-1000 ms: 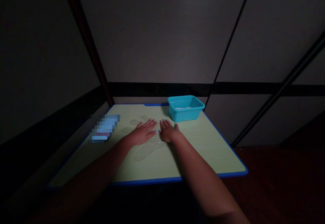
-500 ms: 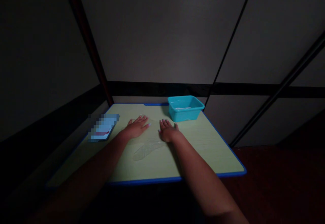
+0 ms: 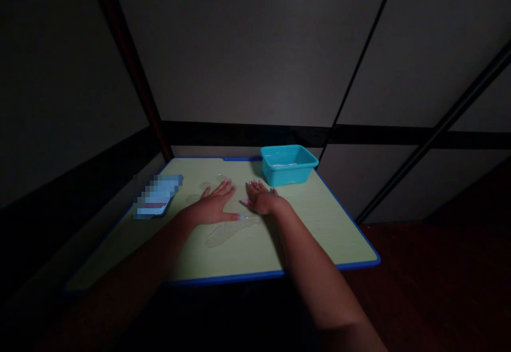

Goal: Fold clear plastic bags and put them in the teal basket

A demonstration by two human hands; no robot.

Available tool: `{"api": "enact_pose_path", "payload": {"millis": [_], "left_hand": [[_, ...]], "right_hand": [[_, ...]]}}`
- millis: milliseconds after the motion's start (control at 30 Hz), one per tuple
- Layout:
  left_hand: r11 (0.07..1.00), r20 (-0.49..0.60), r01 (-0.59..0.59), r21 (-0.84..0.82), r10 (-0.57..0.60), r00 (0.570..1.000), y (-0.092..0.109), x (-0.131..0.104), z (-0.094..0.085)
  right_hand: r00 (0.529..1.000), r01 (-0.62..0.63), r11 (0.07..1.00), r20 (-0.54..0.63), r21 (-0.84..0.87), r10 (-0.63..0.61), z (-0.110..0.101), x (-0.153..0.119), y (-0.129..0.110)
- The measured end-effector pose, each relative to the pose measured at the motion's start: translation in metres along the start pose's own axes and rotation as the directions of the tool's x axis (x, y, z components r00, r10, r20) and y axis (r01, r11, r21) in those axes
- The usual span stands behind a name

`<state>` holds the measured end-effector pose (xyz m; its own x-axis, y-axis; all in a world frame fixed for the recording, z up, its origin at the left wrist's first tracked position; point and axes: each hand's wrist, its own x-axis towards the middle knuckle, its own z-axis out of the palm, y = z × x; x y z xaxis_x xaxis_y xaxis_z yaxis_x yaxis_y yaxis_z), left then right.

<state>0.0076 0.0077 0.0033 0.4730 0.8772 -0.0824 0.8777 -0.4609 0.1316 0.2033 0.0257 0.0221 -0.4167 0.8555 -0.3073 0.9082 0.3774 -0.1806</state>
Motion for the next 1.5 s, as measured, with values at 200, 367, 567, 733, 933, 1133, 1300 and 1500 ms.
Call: {"api": "enact_pose_path", "payload": {"millis": [200, 367, 567, 733, 933, 1133, 1300, 1500], "left_hand": [[1.000, 0.061, -0.008, 0.016, 0.007, 0.998, -0.002, 0.002, 0.006], [1.000, 0.117, -0.018, -0.001, 0.018, 0.993, -0.002, 0.001, 0.004], [1.000, 0.160, -0.006, -0.015, 0.008, 0.987, -0.001, -0.002, 0.002], [1.000, 0.163, -0.010, -0.028, 0.015, 0.987, -0.001, -0.003, 0.001], [0.998, 0.177, -0.007, -0.059, 0.017, 0.984, 0.000, -0.005, 0.000], [0.996, 0.173, -0.001, -0.089, 0.017, 0.985, -0.002, -0.003, 0.004], [0.995, 0.109, 0.020, -0.094, -0.009, 0.994, -0.001, -0.003, 0.002], [0.989, 0.027, 0.110, -0.098, -0.108, 0.994, 0.001, -0.001, -0.002]], "right_hand": [[0.997, 0.069, 0.998, 0.025, 0.011, -0.069, -0.002, -0.002, 0.010], [0.990, 0.098, 0.995, 0.099, 0.010, -0.098, -0.004, -0.006, 0.006], [0.990, 0.073, 0.997, 0.120, 0.016, -0.074, -0.004, -0.007, 0.006], [0.992, 0.090, 0.995, 0.086, 0.041, -0.094, -0.002, -0.005, 0.009], [0.989, 0.145, 0.985, -0.055, 0.098, -0.140, -0.002, -0.004, 0.012], [0.975, 0.200, 0.963, -0.131, 0.180, -0.178, -0.017, -0.022, 0.013], [0.937, 0.327, 0.918, -0.199, 0.225, -0.285, -0.024, -0.045, 0.023], [0.912, 0.406, 0.841, -0.217, 0.358, -0.348, -0.007, -0.065, 0.053]]}}
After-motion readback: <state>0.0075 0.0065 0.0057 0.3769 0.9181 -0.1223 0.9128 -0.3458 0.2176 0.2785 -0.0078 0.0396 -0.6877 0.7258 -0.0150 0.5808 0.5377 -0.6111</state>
